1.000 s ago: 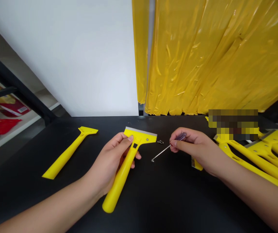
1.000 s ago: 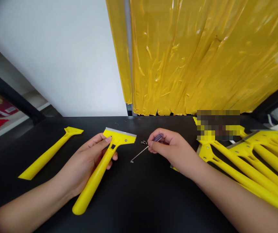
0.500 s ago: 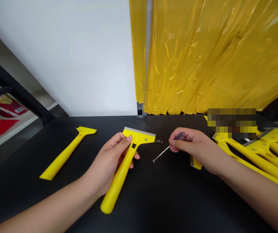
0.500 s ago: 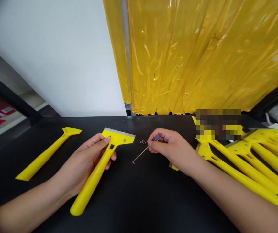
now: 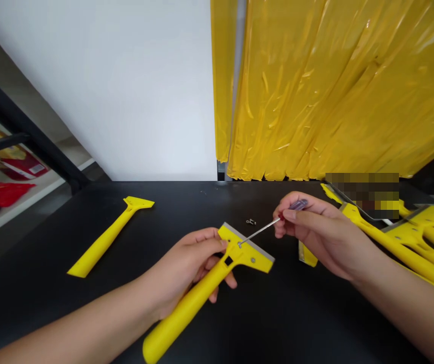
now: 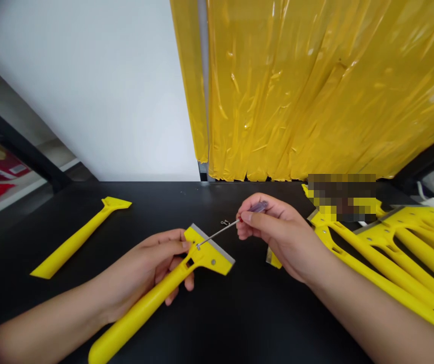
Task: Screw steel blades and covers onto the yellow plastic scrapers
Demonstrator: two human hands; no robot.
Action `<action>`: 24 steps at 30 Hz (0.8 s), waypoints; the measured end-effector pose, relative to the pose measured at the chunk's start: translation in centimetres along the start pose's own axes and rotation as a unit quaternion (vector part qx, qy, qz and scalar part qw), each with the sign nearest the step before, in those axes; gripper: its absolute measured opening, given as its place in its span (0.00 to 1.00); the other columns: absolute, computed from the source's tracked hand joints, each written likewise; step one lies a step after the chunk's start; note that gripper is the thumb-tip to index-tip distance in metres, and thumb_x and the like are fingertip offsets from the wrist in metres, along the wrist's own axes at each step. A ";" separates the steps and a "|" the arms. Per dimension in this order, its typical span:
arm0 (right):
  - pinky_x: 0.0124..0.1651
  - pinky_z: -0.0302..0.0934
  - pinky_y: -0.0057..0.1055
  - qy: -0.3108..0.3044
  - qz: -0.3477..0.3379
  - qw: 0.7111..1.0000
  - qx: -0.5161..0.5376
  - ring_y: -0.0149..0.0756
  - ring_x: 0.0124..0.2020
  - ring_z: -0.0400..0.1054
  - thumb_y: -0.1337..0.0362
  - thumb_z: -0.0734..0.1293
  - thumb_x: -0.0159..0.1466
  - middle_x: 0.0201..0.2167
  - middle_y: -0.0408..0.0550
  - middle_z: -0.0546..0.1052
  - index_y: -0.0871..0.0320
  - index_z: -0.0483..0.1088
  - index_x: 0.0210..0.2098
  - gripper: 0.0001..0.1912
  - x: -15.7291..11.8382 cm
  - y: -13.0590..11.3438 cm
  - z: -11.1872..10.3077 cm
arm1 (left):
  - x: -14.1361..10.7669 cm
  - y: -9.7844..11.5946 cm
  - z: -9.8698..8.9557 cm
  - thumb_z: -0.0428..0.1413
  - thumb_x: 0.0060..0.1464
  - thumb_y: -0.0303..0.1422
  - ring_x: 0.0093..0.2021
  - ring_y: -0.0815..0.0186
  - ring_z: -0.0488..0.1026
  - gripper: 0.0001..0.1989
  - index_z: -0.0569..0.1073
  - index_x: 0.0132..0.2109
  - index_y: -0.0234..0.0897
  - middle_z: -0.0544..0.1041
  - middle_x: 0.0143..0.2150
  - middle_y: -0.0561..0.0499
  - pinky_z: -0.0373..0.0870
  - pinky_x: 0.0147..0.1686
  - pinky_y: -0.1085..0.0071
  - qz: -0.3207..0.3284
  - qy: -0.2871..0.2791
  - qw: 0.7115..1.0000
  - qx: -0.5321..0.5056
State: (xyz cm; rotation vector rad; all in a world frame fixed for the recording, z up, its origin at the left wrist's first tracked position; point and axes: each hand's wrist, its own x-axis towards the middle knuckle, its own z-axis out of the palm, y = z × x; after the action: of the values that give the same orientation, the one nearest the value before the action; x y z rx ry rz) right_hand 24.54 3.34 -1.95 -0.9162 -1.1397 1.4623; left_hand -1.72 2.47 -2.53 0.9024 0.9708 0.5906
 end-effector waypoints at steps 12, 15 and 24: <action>0.41 0.72 0.30 -0.005 0.012 1.000 0.011 0.32 0.35 0.73 0.62 0.77 0.64 0.35 0.45 0.78 0.54 0.79 0.37 0.05 0.0 0.8 0.2 | -1.0 0.1 0.9 0.56 0.67 0.34 0.27 0.64 0.80 0.08 0.76 0.45 0.33 0.80 0.32 0.44 0.72 0.17 0.79 -0.031 -0.054 0.997 -0.037; 0.41 0.72 0.30 -0.003 0.011 1.000 0.007 0.32 0.34 0.73 0.61 0.77 0.63 0.35 0.44 0.78 0.54 0.79 0.36 0.05 0.0 0.8 0.2 | -1.0 0.1 0.9 0.56 0.67 0.34 0.27 0.64 0.80 0.08 0.77 0.46 0.32 0.80 0.32 0.44 0.71 0.17 0.79 -0.029 -0.054 0.997 -0.041; 0.40 0.71 0.31 -0.001 0.010 1.000 -0.008 0.33 0.34 0.73 0.60 0.77 0.63 0.34 0.44 0.78 0.54 0.79 0.36 0.06 0.2 0.8 0.3 | -1.1 0.4 1.2 0.54 0.68 0.32 0.21 0.67 0.77 0.08 0.76 0.44 0.33 0.81 0.32 0.45 0.71 0.15 0.79 -0.032 -0.081 0.993 -0.075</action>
State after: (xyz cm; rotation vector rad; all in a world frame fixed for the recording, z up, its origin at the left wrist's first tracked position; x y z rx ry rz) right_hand 24.05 3.45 -2.65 -0.9391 -1.1471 1.4719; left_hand -1.23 1.39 -1.36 0.7700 0.7955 0.5199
